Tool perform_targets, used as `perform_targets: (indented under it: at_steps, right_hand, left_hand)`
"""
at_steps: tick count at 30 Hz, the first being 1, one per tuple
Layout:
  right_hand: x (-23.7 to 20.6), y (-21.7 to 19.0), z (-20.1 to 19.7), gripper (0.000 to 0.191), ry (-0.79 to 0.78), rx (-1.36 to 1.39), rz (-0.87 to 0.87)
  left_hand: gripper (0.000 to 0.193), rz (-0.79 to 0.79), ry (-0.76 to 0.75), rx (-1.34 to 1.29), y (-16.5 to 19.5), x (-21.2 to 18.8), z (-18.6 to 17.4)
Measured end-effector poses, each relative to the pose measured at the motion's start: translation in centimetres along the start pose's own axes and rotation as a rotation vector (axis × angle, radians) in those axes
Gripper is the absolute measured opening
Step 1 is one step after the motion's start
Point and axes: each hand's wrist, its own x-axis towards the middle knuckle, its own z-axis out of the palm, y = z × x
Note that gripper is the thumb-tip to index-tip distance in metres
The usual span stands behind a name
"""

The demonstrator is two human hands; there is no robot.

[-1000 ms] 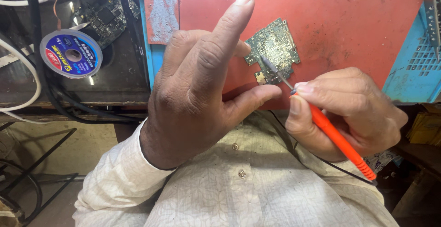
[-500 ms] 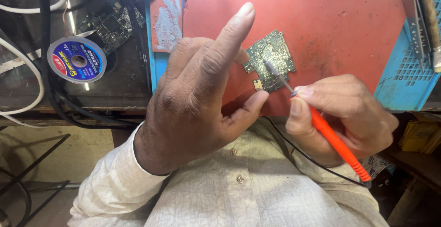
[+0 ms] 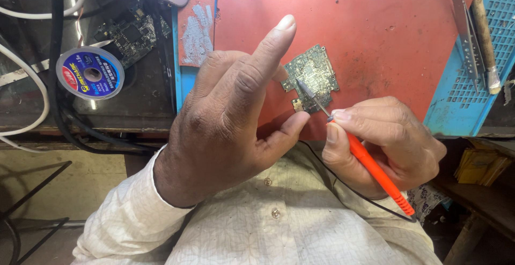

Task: The person uses a soldering iron to apply solder to a small circuit board held in the left hand. The person repeatedly touches the iron tip to various points on the board's surface, spreading molten solder across the traces and pads.

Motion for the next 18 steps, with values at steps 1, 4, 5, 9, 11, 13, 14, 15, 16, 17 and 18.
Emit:
perform_targets:
  at_steps: [1, 4, 5, 9, 11, 13, 14, 15, 16, 17, 18]
  right_hand:
    - [0.02, -0.11, 0.07, 0.017, 0.007, -0.003, 0.008]
    - [0.22, -0.27, 0.24, 0.016, 0.036, 0.002, 0.050]
    - [0.26, -0.37, 0.31, 0.016, 0.038, 0.007, 0.048]
    - [0.48, -0.56, 0.35, 0.017, 0.040, -0.016, 0.071]
    - [0.52, -0.59, 0.35, 0.017, 0.038, -0.030, 0.074]
    - [0.54, -0.52, 0.37, 0.018, 0.005, -0.020, -0.027]
    - [0.53, -0.49, 0.34, 0.018, 0.018, -0.015, 0.015]
    - [0.45, -0.61, 0.37, 0.017, 0.032, -0.010, 0.057]
    - [0.48, -0.54, 0.33, 0.017, 0.030, -0.008, 0.057]
    - [0.45, -0.60, 0.34, 0.017, 0.029, -0.006, 0.056]
    - [0.50, -0.49, 0.30, 0.017, 0.013, -0.008, 0.011]
  left_hand:
    - [0.088, 0.001, 0.000, -0.001, 0.01, 0.01, 0.03]
    - [0.090, 0.005, 0.002, -0.002, 0.00, 0.05, 0.05]
    - [0.090, 0.005, 0.003, -0.003, 0.01, 0.05, 0.05]
    - [0.090, 0.011, 0.007, -0.001, 0.01, 0.08, 0.08]
    - [0.090, 0.009, 0.010, 0.000, 0.01, 0.10, 0.13]
    - [0.090, 0.006, 0.011, -0.005, -0.01, 0.13, 0.20]
    - [0.090, 0.005, 0.011, -0.006, 0.00, 0.14, 0.22]
    - [0.090, 0.005, 0.009, -0.008, 0.00, 0.11, 0.16]
    - [0.090, 0.004, 0.008, -0.009, 0.01, 0.09, 0.12]
    - [0.090, 0.006, 0.009, -0.013, 0.01, 0.11, 0.16]
    - [0.090, 0.010, 0.010, -0.015, -0.03, 0.17, 0.22]
